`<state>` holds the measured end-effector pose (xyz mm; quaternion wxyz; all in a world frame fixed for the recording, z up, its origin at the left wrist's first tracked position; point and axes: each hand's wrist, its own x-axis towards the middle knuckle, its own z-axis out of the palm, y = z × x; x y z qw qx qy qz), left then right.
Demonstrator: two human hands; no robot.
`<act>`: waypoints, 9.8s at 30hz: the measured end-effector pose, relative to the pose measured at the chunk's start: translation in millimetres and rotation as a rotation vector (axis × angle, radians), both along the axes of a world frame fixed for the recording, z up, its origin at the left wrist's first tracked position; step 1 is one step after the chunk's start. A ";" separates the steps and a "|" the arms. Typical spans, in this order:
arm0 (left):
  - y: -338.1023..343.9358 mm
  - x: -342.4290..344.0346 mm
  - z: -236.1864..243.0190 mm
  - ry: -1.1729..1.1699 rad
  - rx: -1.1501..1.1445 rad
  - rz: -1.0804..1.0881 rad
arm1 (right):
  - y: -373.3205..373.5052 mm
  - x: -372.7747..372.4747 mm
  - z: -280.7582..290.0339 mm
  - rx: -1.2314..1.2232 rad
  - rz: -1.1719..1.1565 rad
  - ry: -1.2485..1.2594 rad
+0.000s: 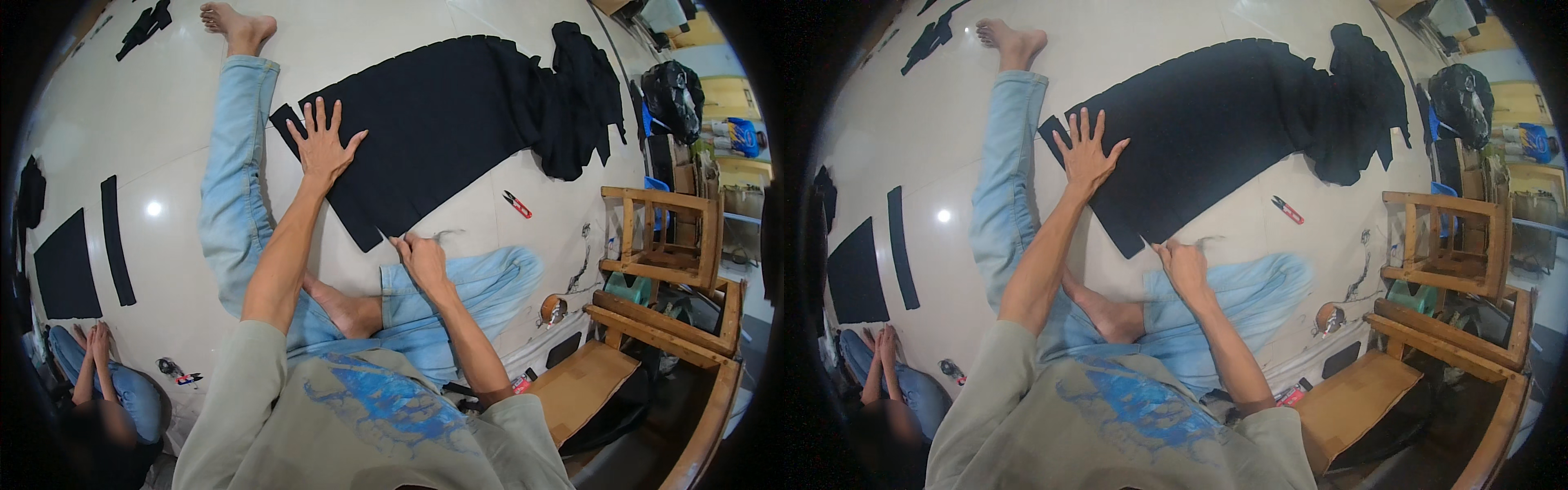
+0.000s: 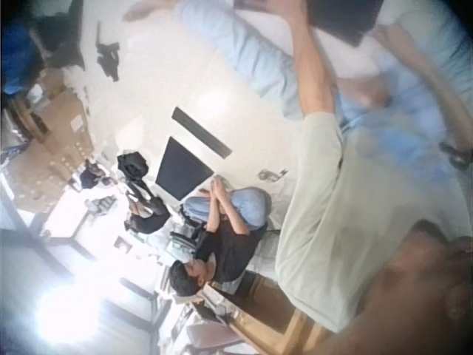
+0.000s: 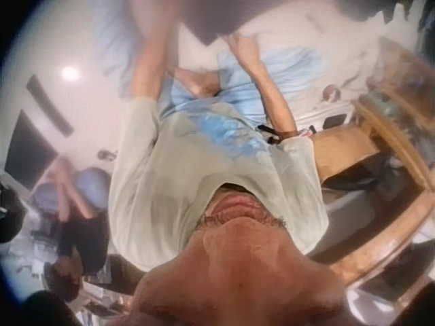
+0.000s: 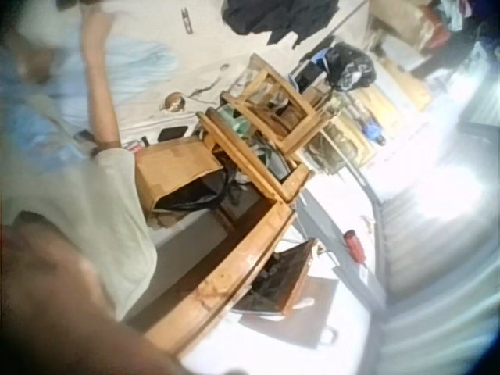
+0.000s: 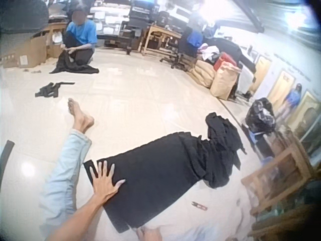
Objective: The person sits on the floor and uses a red utility knife to cut a large piece of black fabric into strips. They repeatedly fold the fabric, align the edges, and slice through the layers to produce uniform rectangular pieces.
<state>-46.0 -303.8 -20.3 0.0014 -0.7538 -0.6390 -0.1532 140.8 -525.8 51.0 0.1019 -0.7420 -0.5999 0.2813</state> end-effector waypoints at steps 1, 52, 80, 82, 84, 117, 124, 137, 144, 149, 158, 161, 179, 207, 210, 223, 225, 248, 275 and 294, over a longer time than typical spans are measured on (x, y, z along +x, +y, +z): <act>0.2 0.3 1.2 -0.001 0.001 -0.004 | -8.8 5.4 -17.5 0.069 0.006 0.062; -1.9 -5.7 -0.1 0.016 -0.025 0.001 | 19.1 41.4 36.4 0.379 -0.926 1.772; 5.7 0.2 -14.7 0.221 0.007 0.011 | -40.6 14.4 6.8 0.528 -1.218 1.784; 5.4 -0.9 -16.4 0.241 -0.003 0.010 | -89.1 44.1 32.5 0.542 -1.245 1.662; 4.8 -4.1 -18.7 0.239 0.014 0.008 | -138.9 81.6 69.8 0.547 -1.430 1.474; 5.1 -6.9 -11.1 0.015 0.029 -0.012 | -17.1 14.0 -2.5 0.115 -0.424 0.602; -33.7 5.0 39.5 -0.150 0.035 -0.288 | -24.6 34.3 -11.7 0.283 -0.676 0.703; -195.7 60.7 95.6 -1.020 -0.558 -0.463 | -17.1 38.0 64.4 0.196 -0.714 1.118; -212.7 94.3 121.0 -1.113 -0.330 -0.195 | -10.2 -0.5 99.6 0.153 -0.697 1.641; -202.5 82.2 110.0 -1.220 -0.226 -0.094 | -36.8 26.3 99.5 -0.093 -0.597 1.376; -187.8 79.9 172.4 -1.644 -0.949 0.169 | -49.2 71.8 118.1 0.408 -0.437 0.633; -197.4 100.4 185.9 -1.728 -1.074 0.081 | -36.1 50.9 108.3 0.410 -0.250 0.646; -140.2 -161.7 147.0 -1.779 -0.672 0.130 | -137.4 461.4 149.1 0.246 -1.257 -0.555; 84.8 -70.2 33.7 -0.709 -0.324 0.152 | 319.2 -87.6 -40.3 0.458 0.482 0.291; 80.9 -74.8 35.1 -0.828 -0.295 0.137 | 323.1 -84.6 -39.7 0.405 0.424 0.348; 82.2 -75.3 32.8 -0.728 -0.214 0.017 | 332.1 -74.5 -43.4 0.319 0.365 0.549; 87.3 -72.5 36.0 -0.594 -0.126 -0.075 | 333.0 -72.4 -43.0 0.304 0.370 0.557; 108.5 -76.4 55.6 -0.521 -0.412 -0.109 | 335.7 -72.4 -51.9 0.379 0.403 0.523; 87.7 -74.6 39.4 -0.590 -0.284 -0.019 | 318.2 -77.8 -47.0 0.428 0.279 0.582; 63.1 -75.4 14.9 -1.006 -0.215 0.061 | 317.3 -74.5 -42.3 0.387 0.445 0.527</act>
